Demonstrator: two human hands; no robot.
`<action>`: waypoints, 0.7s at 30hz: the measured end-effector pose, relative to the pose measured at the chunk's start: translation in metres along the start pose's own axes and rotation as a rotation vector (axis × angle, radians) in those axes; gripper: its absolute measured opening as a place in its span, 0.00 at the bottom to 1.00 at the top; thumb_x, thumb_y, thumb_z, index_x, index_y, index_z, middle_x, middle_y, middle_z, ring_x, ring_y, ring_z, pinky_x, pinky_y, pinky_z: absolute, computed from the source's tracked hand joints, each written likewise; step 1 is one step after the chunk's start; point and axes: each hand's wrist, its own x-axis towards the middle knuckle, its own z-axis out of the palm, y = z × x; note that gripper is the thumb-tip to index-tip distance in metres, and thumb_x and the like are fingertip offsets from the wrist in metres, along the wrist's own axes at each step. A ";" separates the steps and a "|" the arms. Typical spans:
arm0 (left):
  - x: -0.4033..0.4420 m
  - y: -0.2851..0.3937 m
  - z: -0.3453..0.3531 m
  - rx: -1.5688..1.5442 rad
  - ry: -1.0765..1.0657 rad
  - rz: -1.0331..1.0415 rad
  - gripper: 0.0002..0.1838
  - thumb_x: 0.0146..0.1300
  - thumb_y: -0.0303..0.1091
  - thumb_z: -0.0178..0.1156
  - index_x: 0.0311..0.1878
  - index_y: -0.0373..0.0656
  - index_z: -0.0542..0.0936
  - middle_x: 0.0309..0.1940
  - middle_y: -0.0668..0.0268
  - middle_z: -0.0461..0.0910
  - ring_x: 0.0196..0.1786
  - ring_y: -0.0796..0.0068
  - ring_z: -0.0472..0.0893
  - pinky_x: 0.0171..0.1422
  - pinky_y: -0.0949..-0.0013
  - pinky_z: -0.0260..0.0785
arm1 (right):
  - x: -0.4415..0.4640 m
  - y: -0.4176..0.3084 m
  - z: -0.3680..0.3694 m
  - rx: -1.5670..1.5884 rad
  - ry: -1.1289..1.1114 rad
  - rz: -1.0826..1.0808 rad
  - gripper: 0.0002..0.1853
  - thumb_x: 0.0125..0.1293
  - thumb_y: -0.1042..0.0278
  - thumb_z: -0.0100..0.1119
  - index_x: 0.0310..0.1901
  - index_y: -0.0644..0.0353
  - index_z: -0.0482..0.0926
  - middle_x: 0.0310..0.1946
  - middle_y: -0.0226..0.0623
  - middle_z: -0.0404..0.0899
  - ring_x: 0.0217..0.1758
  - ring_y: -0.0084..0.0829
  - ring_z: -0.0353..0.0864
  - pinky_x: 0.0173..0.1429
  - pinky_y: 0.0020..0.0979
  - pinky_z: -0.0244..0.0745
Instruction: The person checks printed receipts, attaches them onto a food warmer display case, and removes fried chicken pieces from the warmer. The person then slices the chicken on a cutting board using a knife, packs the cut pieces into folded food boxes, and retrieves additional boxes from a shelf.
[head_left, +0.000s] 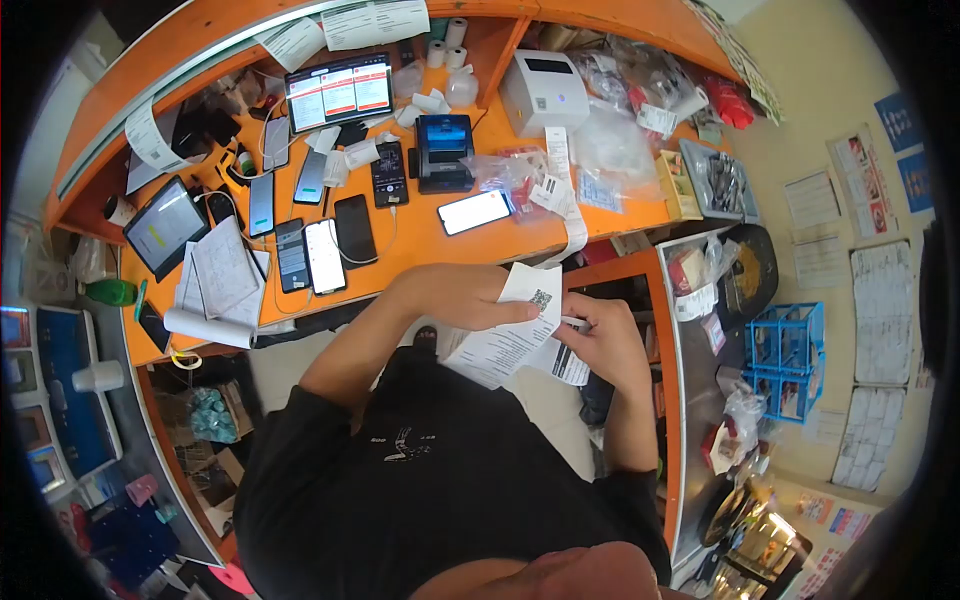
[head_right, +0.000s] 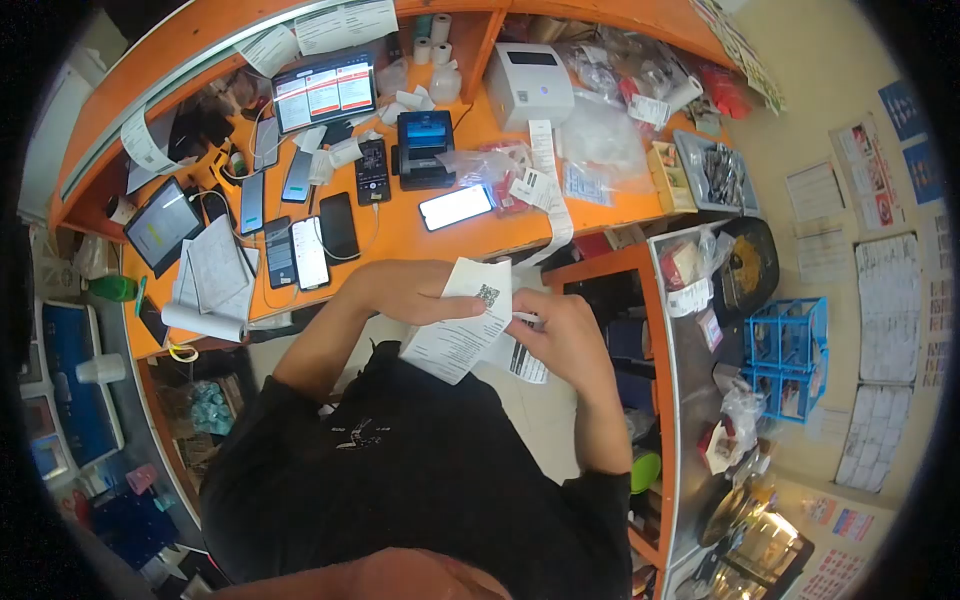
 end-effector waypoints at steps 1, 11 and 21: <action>-0.002 0.003 -0.001 -0.021 -0.008 0.000 0.25 0.77 0.49 0.45 0.58 0.35 0.75 0.46 0.52 0.80 0.50 0.58 0.80 0.56 0.62 0.71 | 0.002 -0.001 -0.002 -0.030 -0.040 -0.025 0.07 0.62 0.67 0.66 0.39 0.60 0.84 0.29 0.44 0.84 0.29 0.42 0.86 0.33 0.33 0.77; -0.007 -0.023 0.008 -0.119 0.091 -0.034 0.24 0.77 0.47 0.45 0.60 0.35 0.73 0.49 0.54 0.81 0.51 0.61 0.80 0.56 0.63 0.71 | 0.018 -0.007 -0.007 -0.026 -0.167 -0.111 0.08 0.62 0.69 0.61 0.42 0.58 0.84 0.29 0.48 0.83 0.30 0.48 0.82 0.35 0.38 0.75; -0.005 -0.057 0.030 -0.700 0.407 -0.204 0.21 0.76 0.44 0.51 0.62 0.38 0.74 0.51 0.63 0.81 0.52 0.75 0.80 0.54 0.71 0.75 | 0.025 0.012 0.028 -0.028 0.079 -0.154 0.05 0.62 0.73 0.58 0.38 0.61 0.80 0.27 0.49 0.79 0.27 0.48 0.79 0.32 0.38 0.72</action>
